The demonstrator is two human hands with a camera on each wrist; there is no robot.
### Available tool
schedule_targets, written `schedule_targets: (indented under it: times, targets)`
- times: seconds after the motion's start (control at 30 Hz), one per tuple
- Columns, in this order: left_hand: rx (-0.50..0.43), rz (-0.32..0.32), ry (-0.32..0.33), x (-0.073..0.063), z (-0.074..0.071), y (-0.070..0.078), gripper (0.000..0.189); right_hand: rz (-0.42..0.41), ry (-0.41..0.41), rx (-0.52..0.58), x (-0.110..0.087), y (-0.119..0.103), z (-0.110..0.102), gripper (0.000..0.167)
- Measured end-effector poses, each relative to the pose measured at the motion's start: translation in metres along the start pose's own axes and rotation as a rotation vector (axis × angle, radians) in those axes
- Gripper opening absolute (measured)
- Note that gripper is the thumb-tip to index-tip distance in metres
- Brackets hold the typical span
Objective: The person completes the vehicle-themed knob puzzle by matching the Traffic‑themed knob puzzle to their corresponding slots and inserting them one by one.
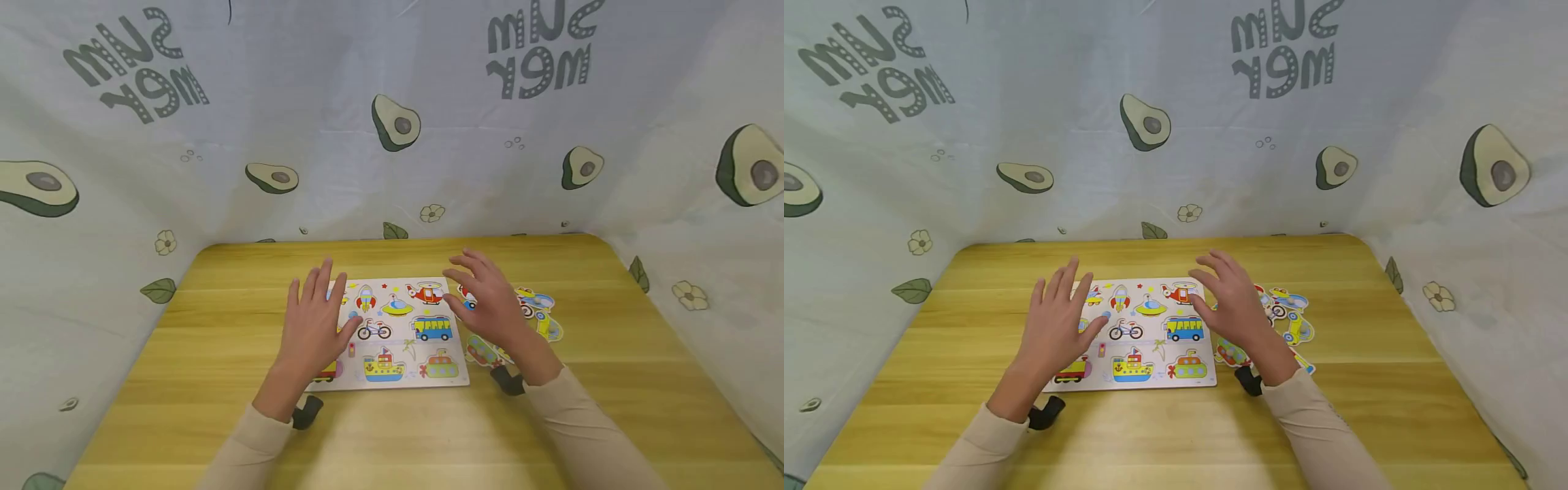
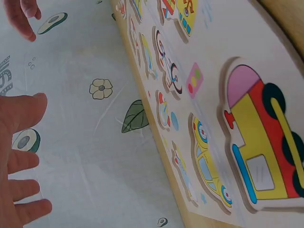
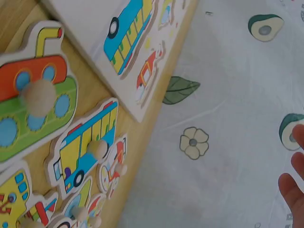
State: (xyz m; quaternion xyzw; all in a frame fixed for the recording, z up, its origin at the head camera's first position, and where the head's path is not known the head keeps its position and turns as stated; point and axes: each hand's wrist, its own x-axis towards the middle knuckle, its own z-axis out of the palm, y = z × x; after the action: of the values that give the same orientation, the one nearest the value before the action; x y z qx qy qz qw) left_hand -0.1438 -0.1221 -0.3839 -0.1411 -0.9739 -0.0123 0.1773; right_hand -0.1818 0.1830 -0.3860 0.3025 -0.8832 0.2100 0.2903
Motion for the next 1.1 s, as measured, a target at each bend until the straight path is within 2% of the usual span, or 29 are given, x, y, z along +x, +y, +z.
schedule_targets:
  times: [0.13,0.27,0.37,0.4,0.43,0.57,0.6,0.7,0.8,0.9,1.1]
  targets:
    - [-0.098,0.088,0.029,-0.012,-0.002,-0.013,0.062,-0.043,0.013,0.020,-0.007,0.010,-0.006,0.025]
    - [-0.186,0.119,0.007,-0.021,-0.003,-0.029,0.057,-0.048,-0.020,-0.001,-0.015,0.025,-0.016,0.020]
    - [-0.190,0.121,-0.021,-0.027,-0.004,-0.043,0.055,-0.066,-0.036,-0.014,-0.022,0.038,-0.025,0.019]
    - [-0.187,0.119,-0.027,-0.029,-0.005,-0.048,0.055,-0.076,-0.037,-0.016,-0.024,0.042,-0.028,0.012]
    - [-0.181,0.117,-0.032,-0.032,-0.006,-0.053,0.055,-0.088,-0.033,-0.020,-0.027,0.046,-0.031,0.012]
    - [-0.157,0.132,-0.028,-0.041,-0.008,-0.073,0.054,-0.133,-0.012,-0.030,-0.035,0.063,-0.043,0.037]
    - [-0.158,0.136,-0.022,-0.044,-0.008,-0.078,0.054,-0.132,-0.011,-0.038,-0.037,0.067,-0.046,0.037]
    - [-0.171,0.135,-0.016,-0.049,-0.008,-0.088,0.056,-0.117,-0.014,-0.066,-0.042,0.076,-0.056,0.020]
    - [-0.191,0.121,-0.023,-0.052,-0.006,-0.095,0.057,-0.095,-0.015,-0.083,-0.049,0.084,-0.061,0.010]
    - [-0.201,0.114,-0.042,-0.052,-0.002,-0.098,0.056,-0.080,-0.007,-0.088,-0.056,0.090,-0.066,0.007]
    - [-0.204,0.090,-0.085,-0.057,0.007,-0.098,0.053,-0.018,-0.015,-0.081,-0.069,0.102,-0.072,0.015]
